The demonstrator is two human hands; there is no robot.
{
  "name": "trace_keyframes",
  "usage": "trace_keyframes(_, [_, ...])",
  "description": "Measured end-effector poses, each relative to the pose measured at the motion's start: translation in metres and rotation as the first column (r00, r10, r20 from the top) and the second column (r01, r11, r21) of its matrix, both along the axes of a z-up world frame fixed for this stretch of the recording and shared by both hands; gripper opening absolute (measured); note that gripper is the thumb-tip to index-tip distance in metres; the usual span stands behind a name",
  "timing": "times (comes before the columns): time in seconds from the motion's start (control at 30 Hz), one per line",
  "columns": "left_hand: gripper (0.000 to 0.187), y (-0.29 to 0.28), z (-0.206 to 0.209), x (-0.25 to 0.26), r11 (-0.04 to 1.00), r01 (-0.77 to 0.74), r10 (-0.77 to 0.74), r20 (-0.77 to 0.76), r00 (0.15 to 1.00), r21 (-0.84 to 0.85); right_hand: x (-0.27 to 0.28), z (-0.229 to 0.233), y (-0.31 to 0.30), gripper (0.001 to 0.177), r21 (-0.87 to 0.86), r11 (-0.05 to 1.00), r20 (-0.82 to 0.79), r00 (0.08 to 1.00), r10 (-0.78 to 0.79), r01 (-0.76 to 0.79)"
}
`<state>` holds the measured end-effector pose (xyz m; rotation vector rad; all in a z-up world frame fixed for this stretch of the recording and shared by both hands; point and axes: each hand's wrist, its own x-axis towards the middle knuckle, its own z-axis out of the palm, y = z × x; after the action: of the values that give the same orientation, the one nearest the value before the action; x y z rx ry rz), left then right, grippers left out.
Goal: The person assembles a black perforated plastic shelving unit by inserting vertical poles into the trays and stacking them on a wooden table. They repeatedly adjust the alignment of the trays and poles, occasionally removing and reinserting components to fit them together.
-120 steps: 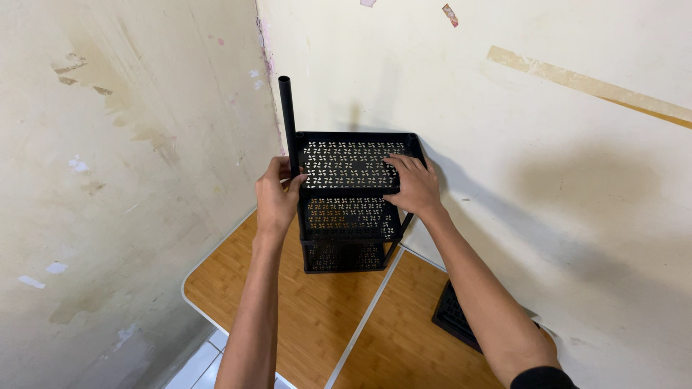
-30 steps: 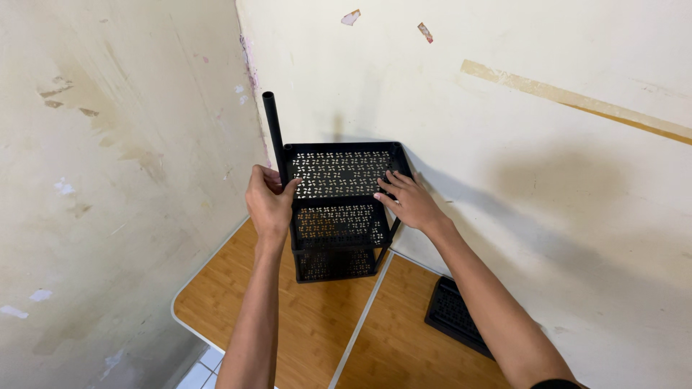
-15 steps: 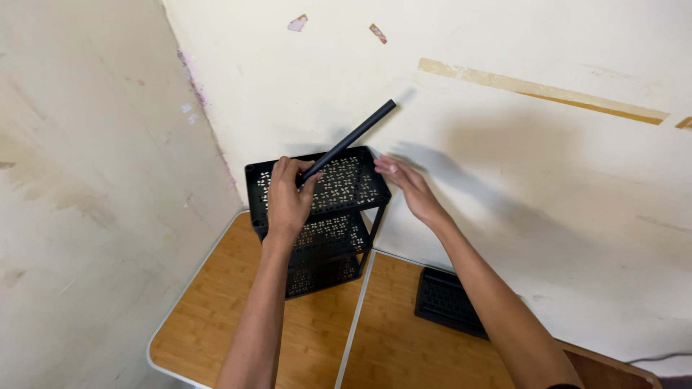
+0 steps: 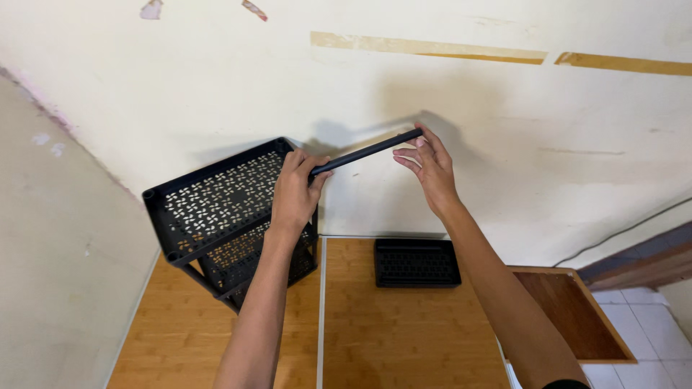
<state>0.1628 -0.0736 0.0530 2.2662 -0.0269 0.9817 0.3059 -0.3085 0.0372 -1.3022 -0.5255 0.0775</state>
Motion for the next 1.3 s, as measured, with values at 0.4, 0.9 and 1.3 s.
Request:
trace_keyframes(0.4, [0.027,-0.066,-0.039,0.03,0.987,0.137,-0.141,-0.039,0.989,-0.088,0.019,-0.053,-0.101,0.041,-0.175,0.967,-0.163,0.963,-0.216,0.187])
trace_keyframes(0.9, [0.026,-0.16,-0.125,0.049,0.924,-0.054,0.034,-0.057,0.998,-0.38,0.064,-0.148,-0.203,0.038,-0.229,0.969,-0.257,0.954,-0.152,0.093])
trace_keyframes(1.3, [0.041,-0.211,-0.244,0.08,0.838,-0.274,0.188,-0.221,0.957,-0.473,0.076,-0.25,-0.249,0.046,-0.506,0.862,-0.199,0.97,-0.139,0.02])
